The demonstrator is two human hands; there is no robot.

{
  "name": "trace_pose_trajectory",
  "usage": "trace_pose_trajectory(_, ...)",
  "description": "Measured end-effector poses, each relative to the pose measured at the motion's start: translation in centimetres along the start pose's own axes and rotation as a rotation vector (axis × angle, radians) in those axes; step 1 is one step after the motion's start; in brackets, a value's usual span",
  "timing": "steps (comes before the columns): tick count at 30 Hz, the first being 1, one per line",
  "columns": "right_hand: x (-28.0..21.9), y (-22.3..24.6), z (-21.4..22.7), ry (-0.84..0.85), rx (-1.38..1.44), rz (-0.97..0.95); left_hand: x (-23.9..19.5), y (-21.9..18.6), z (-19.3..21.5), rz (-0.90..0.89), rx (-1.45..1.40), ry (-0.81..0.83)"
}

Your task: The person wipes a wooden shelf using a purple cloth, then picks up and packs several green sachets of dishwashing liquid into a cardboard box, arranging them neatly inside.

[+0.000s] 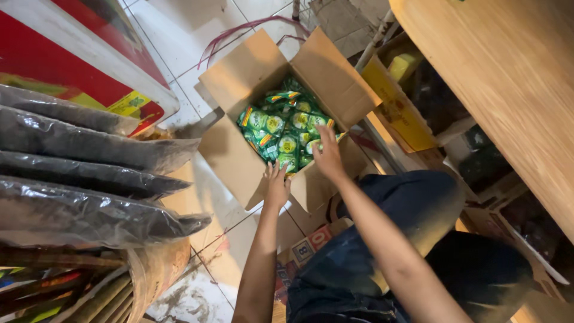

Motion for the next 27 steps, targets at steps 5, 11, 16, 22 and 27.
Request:
trace_pose_trajectory(5,-4.4,-6.7,-1.1,0.070,-0.205,-0.017,-1.3,0.8,-0.3,0.038,0.269,0.114)
trace_pose_trajectory(11,-4.9,-9.2,-1.5,0.225,-0.283,-0.161,-1.2,1.0,-0.8,-0.065,0.156,-0.069)
trace_pose_trajectory(16,-5.2,-8.6,-1.8,0.261,-0.432,-0.235,-1.2,1.7,-0.8,-0.084,0.086,-0.016)
trace_pose_trajectory(22,-4.2,-8.7,-1.5,0.341,-0.553,-0.402,-1.2,0.9,0.4,-0.075,0.092,0.007)
trace_pose_trajectory(27,-4.2,-8.8,-0.9,0.167,-0.412,-0.448,-0.6,0.7,-1.0,0.023,0.220,0.169)
Point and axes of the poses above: each hand's wrist, its own x-axis towards the middle knuckle, its own z-axis out of the back of the hand, y = z × x, the point moved 6 cm from there along x, towards the middle knuckle, and after that the axes turned 13 degrees about x, right-handed, at the moved point
